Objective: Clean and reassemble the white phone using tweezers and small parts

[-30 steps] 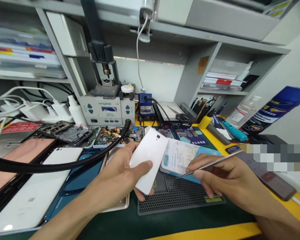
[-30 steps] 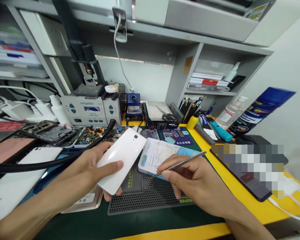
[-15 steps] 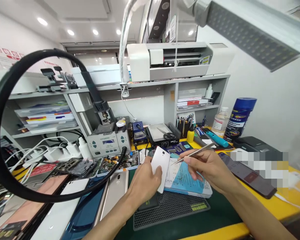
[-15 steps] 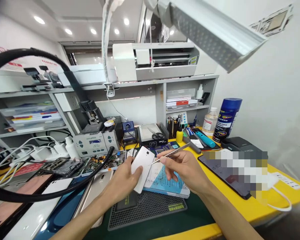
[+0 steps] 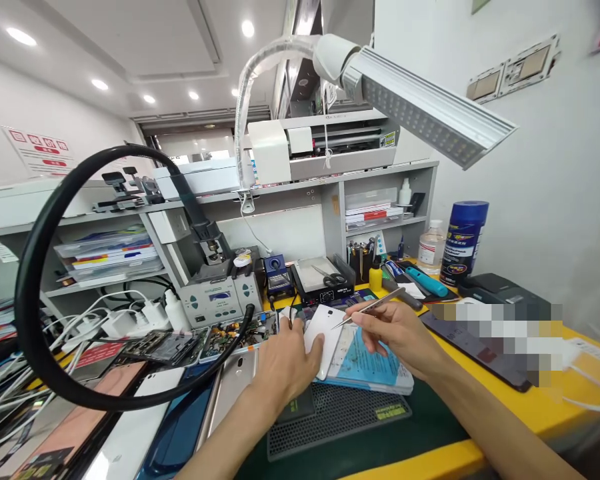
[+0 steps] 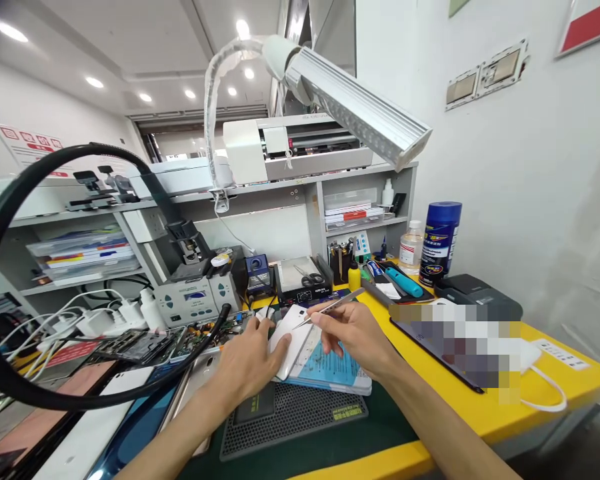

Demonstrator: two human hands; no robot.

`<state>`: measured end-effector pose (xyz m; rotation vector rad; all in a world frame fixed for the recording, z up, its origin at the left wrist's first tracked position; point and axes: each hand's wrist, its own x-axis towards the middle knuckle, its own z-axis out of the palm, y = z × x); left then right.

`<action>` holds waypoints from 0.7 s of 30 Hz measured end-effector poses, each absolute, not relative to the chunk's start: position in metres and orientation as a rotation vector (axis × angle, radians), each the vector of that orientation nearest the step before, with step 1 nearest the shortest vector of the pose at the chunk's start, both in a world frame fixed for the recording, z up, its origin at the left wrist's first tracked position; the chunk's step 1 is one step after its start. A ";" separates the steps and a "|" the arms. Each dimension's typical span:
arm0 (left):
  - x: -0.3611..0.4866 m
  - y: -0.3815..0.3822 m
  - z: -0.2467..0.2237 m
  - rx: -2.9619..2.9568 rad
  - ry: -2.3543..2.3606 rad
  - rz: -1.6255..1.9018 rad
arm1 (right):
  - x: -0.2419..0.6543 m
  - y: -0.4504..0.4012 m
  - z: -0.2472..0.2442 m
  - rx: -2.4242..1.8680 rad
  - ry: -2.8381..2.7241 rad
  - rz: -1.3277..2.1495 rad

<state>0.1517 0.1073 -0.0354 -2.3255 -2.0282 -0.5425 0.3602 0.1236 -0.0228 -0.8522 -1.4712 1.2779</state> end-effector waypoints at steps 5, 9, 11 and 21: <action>0.146 0.106 -0.039 -2.303 -2.032 -0.567 | 0.360 0.124 -0.023 -0.879 -1.475 1.301; 0.143 0.104 -0.042 -2.306 -2.023 -0.629 | 0.358 0.124 -0.025 -0.901 -1.465 1.345; 0.142 0.104 -0.041 -2.313 -2.002 -0.687 | 0.357 0.124 -0.026 -0.911 -1.454 1.370; 0.138 0.093 -0.026 -2.618 -1.386 -0.992 | 0.354 0.125 -0.025 -0.934 -1.395 1.471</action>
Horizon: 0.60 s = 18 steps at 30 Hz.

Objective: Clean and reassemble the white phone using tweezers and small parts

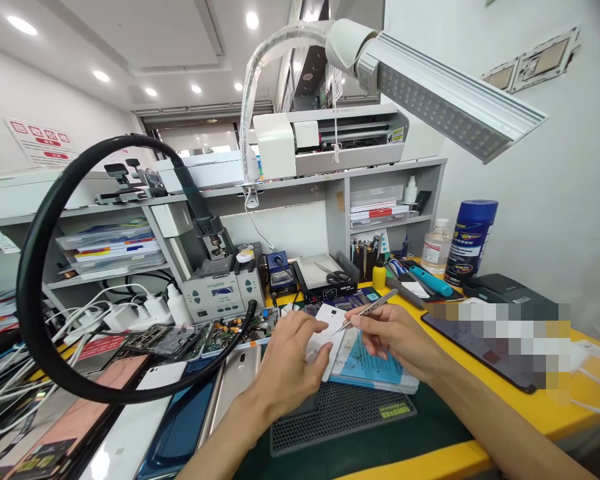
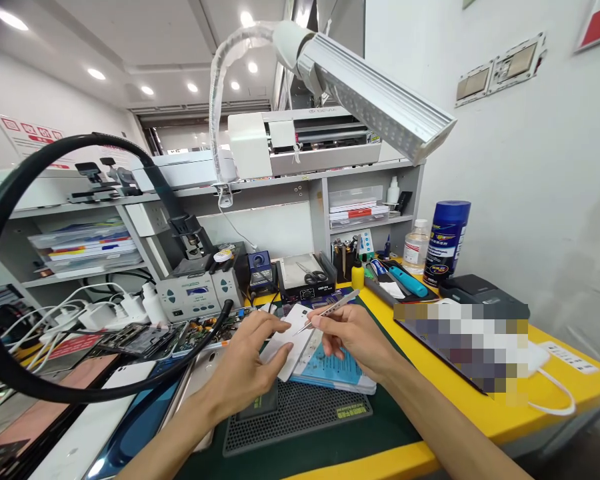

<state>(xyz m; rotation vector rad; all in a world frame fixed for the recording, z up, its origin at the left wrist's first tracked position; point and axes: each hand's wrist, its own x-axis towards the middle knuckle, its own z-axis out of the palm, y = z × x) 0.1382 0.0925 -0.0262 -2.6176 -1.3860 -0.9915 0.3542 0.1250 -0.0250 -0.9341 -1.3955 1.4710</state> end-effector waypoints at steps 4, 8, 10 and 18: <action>0.140 0.093 -0.029 -2.596 -1.234 -0.995 | 0.354 0.124 -0.024 -0.933 -1.380 1.511; 0.142 0.094 -0.032 -2.577 -1.138 -0.971 | 0.353 0.124 -0.025 -0.935 -1.363 1.543; 0.142 0.094 -0.033 -2.574 -1.109 -0.968 | 0.353 0.124 -0.024 -0.939 -1.356 1.558; 0.127 0.091 -0.031 -2.570 -1.302 -1.198 | 0.354 0.129 -0.024 -0.964 -1.281 1.568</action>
